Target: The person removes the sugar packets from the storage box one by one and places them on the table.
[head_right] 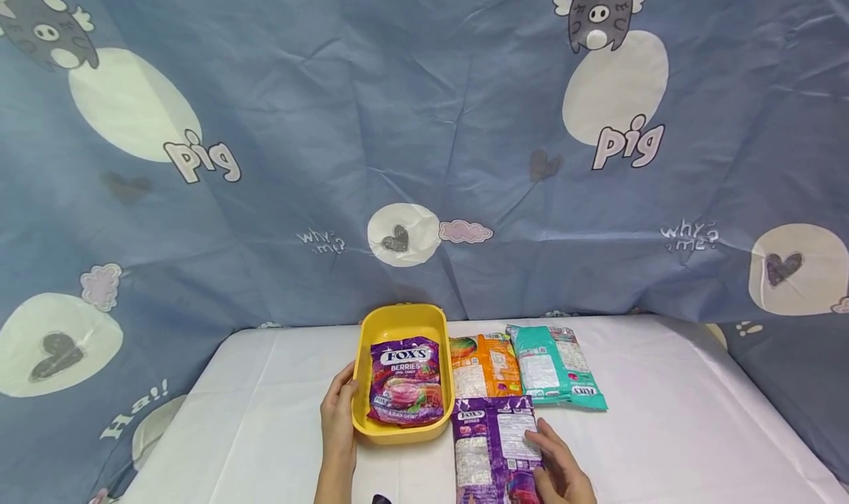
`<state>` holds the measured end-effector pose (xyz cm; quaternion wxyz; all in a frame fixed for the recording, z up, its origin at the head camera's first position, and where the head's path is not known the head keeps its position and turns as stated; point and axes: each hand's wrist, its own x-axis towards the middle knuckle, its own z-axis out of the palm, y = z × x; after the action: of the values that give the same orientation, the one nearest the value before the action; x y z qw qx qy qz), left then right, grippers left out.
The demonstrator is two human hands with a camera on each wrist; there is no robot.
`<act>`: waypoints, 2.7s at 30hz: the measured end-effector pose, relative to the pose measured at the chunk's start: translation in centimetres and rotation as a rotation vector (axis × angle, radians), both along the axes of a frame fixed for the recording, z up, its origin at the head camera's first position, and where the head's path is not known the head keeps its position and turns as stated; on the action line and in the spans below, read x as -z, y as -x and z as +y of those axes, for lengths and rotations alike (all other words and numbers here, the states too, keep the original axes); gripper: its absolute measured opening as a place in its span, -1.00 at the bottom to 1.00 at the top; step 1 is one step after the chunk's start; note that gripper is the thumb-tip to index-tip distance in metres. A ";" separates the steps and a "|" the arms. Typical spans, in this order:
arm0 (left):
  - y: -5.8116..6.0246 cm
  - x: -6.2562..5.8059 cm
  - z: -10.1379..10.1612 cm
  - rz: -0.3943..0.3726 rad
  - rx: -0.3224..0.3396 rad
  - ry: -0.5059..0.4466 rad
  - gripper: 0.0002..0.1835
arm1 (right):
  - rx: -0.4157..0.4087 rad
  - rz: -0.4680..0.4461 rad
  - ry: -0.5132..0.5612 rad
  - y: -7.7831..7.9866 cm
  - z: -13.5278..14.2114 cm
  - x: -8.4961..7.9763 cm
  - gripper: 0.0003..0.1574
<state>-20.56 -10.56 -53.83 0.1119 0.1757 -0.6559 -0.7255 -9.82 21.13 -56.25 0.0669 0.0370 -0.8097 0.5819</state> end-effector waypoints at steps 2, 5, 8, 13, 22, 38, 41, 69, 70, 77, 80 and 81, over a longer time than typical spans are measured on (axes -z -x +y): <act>0.1 0.0 0.0 0.004 0.000 -0.007 -0.60 | -0.006 0.049 0.004 0.1 0.0 0.0 -0.42; 0.1 0.0 0.0 0.006 0.002 -0.009 -0.60 | -0.005 0.118 0.016 0.2 0.0 -0.1 -0.43; 0.0 0.0 0.0 0.006 0.002 -0.008 -0.60 | 0.012 0.175 0.010 0.2 -0.1 -0.3 -0.46; -0.1 0.1 -0.1 0.014 0.000 -0.016 -0.61 | 0.101 0.075 0.008 -0.2 -0.5 -1.0 -0.66; -0.1 -0.1 -0.1 0.021 -0.003 -0.012 -0.60 | 0.137 -0.033 0.022 -0.5 -1.4 -1.4 -0.70; -0.2 -0.1 -0.1 0.024 0.016 -0.032 -0.59 | 0.112 0.133 -0.075 0.0 -1.9 -3.4 -0.78; -0.3 -0.1 -0.1 0.018 0.023 -0.031 -0.58 | 0.069 0.184 -0.033 0.5 -2.1 -3.7 -0.78; -0.1 -0.1 -0.1 0.016 0.013 -0.034 -0.58 | -0.269 0.044 0.190 4.2 -6.5 -5.5 -0.69; -0.1 -0.1 -0.1 0.017 0.011 -0.032 -0.58 | -0.284 0.061 0.196 4.3 -6.6 -5.6 -0.69; 0.0 0.0 -0.1 0.015 0.004 -0.026 -0.57 | -0.416 0.197 0.206 5.1 -8.2 -6.4 -0.68; -0.1 0.1 -0.1 0.012 0.002 -0.030 -0.56 | -0.453 0.210 0.152 5.4 -9.2 -6.7 -0.68; -0.1 0.1 -0.1 0.013 0.003 -0.032 -0.56 | -0.467 0.220 0.130 5.6 -9.4 -6.7 -0.67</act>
<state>-20.46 -10.63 -53.90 0.1120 0.1718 -0.6437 -0.7373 -15.42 11.69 -49.52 0.0208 0.2814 -0.7279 0.6249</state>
